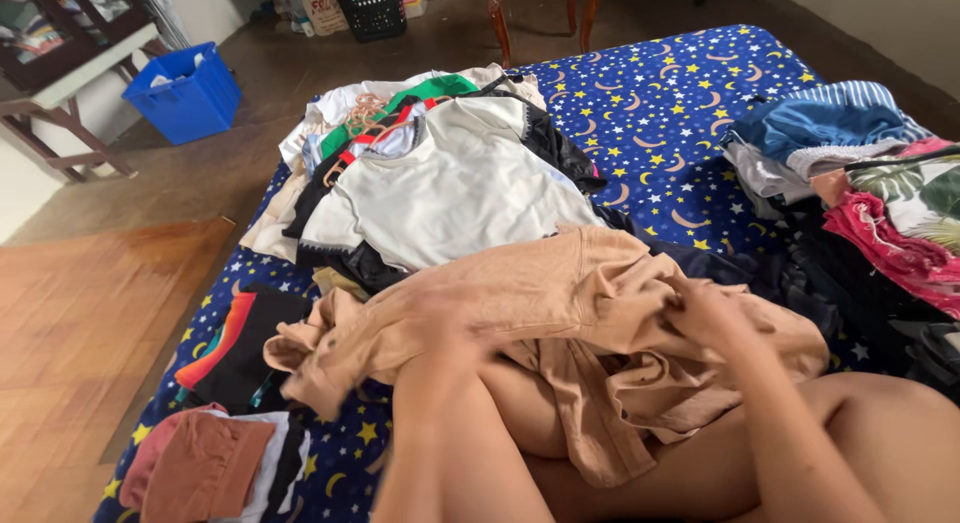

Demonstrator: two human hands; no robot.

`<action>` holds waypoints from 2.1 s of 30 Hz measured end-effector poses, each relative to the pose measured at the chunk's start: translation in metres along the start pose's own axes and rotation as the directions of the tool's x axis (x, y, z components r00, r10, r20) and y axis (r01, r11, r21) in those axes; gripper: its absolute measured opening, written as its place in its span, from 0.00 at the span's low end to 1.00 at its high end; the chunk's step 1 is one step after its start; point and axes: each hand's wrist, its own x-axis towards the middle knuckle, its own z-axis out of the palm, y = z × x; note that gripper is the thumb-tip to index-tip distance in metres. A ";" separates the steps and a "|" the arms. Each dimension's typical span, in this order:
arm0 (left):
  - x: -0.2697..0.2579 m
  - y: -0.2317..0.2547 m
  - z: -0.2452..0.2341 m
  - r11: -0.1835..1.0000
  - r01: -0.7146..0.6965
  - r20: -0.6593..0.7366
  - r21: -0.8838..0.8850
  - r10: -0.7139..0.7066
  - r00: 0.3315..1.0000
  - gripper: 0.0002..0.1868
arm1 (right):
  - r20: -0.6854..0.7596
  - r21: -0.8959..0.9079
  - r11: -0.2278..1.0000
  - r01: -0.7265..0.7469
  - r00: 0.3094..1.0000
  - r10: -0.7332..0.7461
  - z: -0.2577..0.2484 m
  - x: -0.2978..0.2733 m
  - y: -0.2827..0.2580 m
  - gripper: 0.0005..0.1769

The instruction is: The person sits on a bed and folds various clean garments, including shorts and a shirt, by hand. They arrange the folded items into neat stacks on the bed surface.

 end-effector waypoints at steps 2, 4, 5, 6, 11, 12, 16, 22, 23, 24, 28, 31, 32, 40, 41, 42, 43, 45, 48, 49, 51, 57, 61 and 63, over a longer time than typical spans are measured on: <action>0.000 0.030 0.026 0.986 -0.053 0.212 0.155 0.019 0.977 0.49 | -0.133 0.165 0.984 0.061 0.990 -0.039 0.010 -0.002 -0.005 0.18; 0.001 0.031 0.043 0.926 -0.036 0.261 0.375 -0.068 0.963 0.45 | -0.160 0.513 0.857 0.045 0.986 0.044 0.010 -0.010 -0.006 0.22; 0.000 0.022 0.050 0.920 -0.016 0.272 0.390 -0.099 0.957 0.42 | -0.191 0.490 0.870 0.046 0.980 0.056 0.005 -0.014 -0.003 0.23; 0.000 0.004 0.054 0.918 0.039 0.246 0.395 -0.147 0.958 0.40 | -0.221 0.467 0.883 0.046 0.973 0.066 -0.003 -0.018 0.001 0.23; 0.029 -0.134 0.059 0.880 0.464 -0.135 0.103 -0.449 0.883 0.28 | -0.053 -0.172 0.942 -0.289 0.957 0.284 -0.043 -0.039 0.031 0.41; 0.038 -0.162 0.051 0.843 0.538 -0.244 -0.018 -0.525 0.815 0.26 | 0.061 -0.171 0.918 -0.359 0.926 0.373 -0.044 -0.043 0.032 0.48; 0.050 -0.226 -0.018 0.648 0.633 -0.573 -0.424 -0.733 0.367 0.20 | 0.473 0.333 0.801 -0.498 0.823 0.315 -0.023 -0.046 0.001 0.55; -0.001 -0.114 -0.033 0.871 0.247 -0.784 -0.425 -0.490 0.380 0.18 | 0.467 0.142 0.955 0.260 0.833 -0.296 0.035 -0.059 -0.100 0.27; -0.008 -0.084 -0.023 0.921 0.323 -0.830 -0.218 -0.349 0.435 0.23 | 0.448 0.120 0.904 0.411 0.790 -0.419 0.038 -0.063 -0.107 0.17; -0.013 -0.056 -0.017 0.925 0.381 -0.839 -0.001 -0.208 0.503 0.29 | 0.393 0.352 0.831 0.431 0.738 -0.549 0.039 -0.067 -0.112 0.19; -0.020 0.023 -0.009 0.802 0.597 -0.379 -0.025 -0.560 0.737 0.46 | 0.497 0.794 0.576 -0.195 0.754 -0.429 0.020 -0.075 -0.093 0.21; -0.016 0.035 -0.014 0.786 0.496 -0.207 0.369 -0.450 0.869 0.52 | 0.365 0.784 0.591 -0.191 0.911 -0.190 0.010 -0.059 -0.078 0.31; -0.016 0.031 -0.015 0.745 0.434 -0.136 0.507 -0.428 0.894 0.51 | 0.194 0.766 0.641 -0.042 0.966 -0.169 0.015 -0.056 -0.077 0.38; 0.005 -0.044 0.035 0.740 0.654 0.051 -0.155 -0.655 0.754 0.11 | 0.373 0.787 0.489 -0.377 0.921 0.111 0.145 -0.015 -0.093 0.19; 0.013 -0.049 0.037 0.677 0.603 0.026 -0.422 -0.655 0.755 0.09 | 0.285 0.807 0.505 -0.305 0.951 0.118 0.136 0.015 -0.090 0.14; 0.023 -0.052 0.036 0.615 0.537 0.002 -0.577 -0.657 0.754 0.09 | 0.195 0.822 0.521 -0.230 0.973 0.122 0.121 0.038 -0.088 0.12; 0.035 -0.051 0.032 0.536 0.455 -0.018 -0.711 -0.660 0.751 0.08 | 0.073 0.935 0.342 -0.100 0.993 0.091 0.099 0.062 -0.090 0.12; 0.061 -0.040 0.019 0.598 0.351 -0.110 -0.720 -0.598 0.794 0.08 | -0.074 0.905 0.424 -0.044 0.964 0.256 0.021 0.115 -0.095 0.17; 0.112 -0.004 -0.011 0.950 0.118 -0.385 -0.290 -0.229 0.894 0.10 | -0.638 0.431 0.820 0.378 0.770 -0.019 -0.109 0.159 -0.133 0.18; 0.125 0.011 -0.019 0.994 -0.053 -0.510 -0.098 -0.005 0.860 0.11 | -0.713 0.490 0.744 0.454 0.700 0.042 -0.142 0.158 -0.151 0.16; 0.145 0.035 -0.033 0.982 -0.169 -0.601 -0.079 0.088 0.794 0.11 | -0.845 0.213 0.795 0.568 0.516 -0.142 -0.200 0.152 -0.178 0.15; 0.131 0.030 -0.038 0.959 0.032 -0.413 -0.283 -0.152 0.898 0.38 | -0.764 -0.346 0.846 0.407 0.401 -0.505 -0.195 0.138 -0.142 0.32; 0.066 -0.002 -0.046 0.939 0.091 -0.282 0.332 0.007 0.959 0.37 | 0.180 -0.196 0.947 0.256 0.958 -0.222 -0.105 0.138 -0.066 0.53; 0.036 -0.010 -0.047 0.874 0.265 -0.238 0.407 -0.178 0.955 0.37 | 0.619 -0.069 0.988 0.135 0.783 -0.064 -0.057 0.120 -0.026 0.77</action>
